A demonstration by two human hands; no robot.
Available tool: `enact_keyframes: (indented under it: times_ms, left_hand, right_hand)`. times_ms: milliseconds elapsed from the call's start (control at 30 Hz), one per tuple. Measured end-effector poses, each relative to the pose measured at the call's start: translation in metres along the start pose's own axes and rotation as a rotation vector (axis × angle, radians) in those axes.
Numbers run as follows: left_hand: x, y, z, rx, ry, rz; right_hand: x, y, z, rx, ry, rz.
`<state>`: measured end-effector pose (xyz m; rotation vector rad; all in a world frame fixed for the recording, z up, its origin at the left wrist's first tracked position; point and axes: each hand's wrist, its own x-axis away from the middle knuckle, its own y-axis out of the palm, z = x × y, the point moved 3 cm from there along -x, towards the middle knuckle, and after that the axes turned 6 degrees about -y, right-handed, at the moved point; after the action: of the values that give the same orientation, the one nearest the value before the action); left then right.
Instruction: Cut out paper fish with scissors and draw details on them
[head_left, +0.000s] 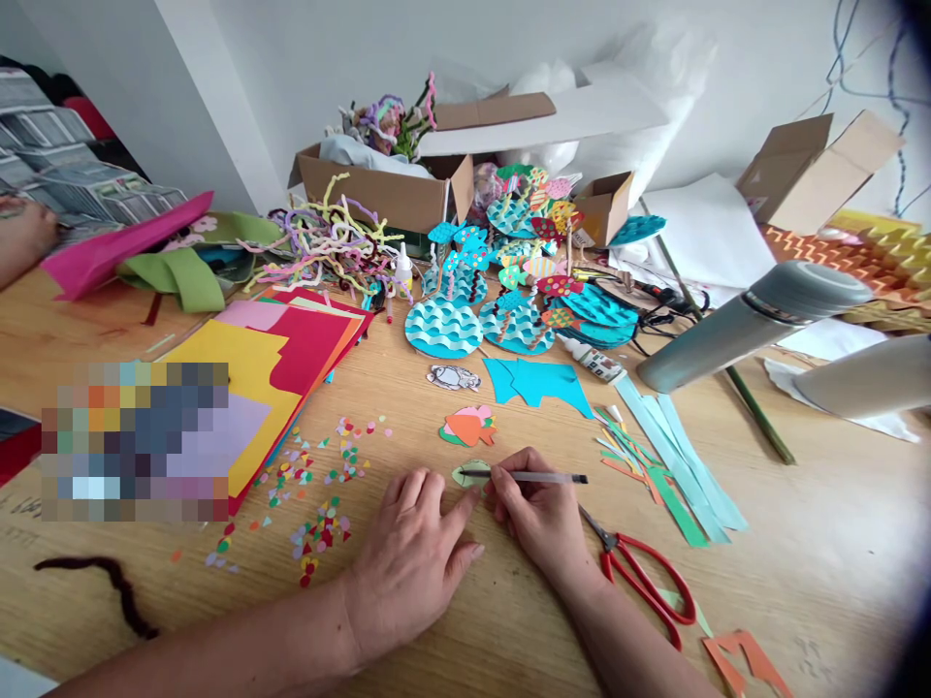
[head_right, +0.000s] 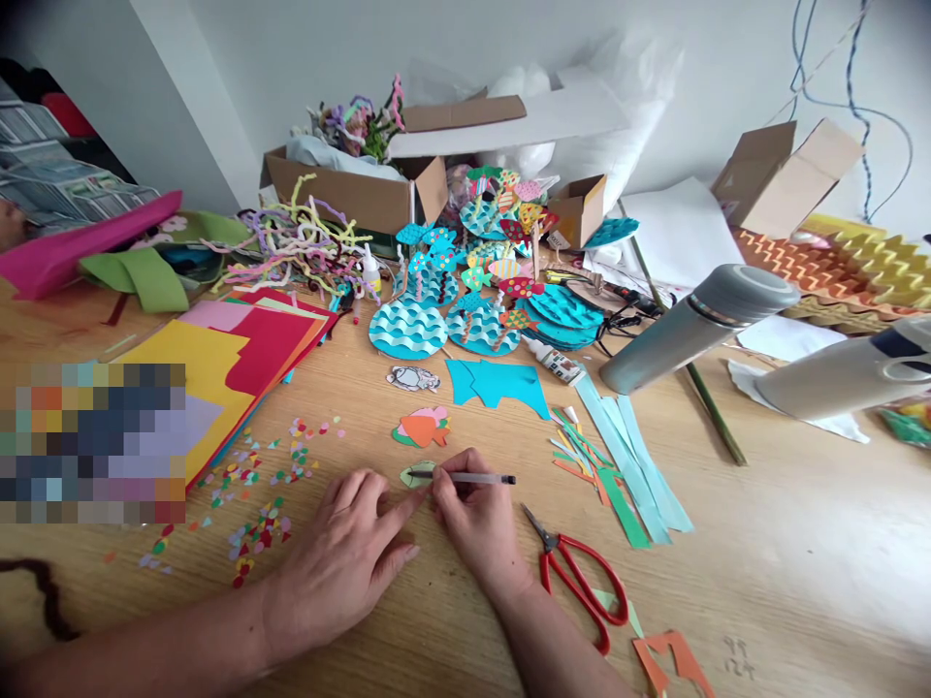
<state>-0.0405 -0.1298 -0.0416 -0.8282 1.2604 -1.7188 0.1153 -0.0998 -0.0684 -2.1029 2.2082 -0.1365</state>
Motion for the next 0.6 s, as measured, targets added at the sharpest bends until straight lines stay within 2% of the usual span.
enact_keyframes:
  times_ms: [600]
  left_hand:
    - [-0.0004,0.0018,-0.0007,0.009,0.002,-0.005]
  right_hand:
    - [-0.0001,0.0005,-0.0008,-0.014,0.006,0.004]
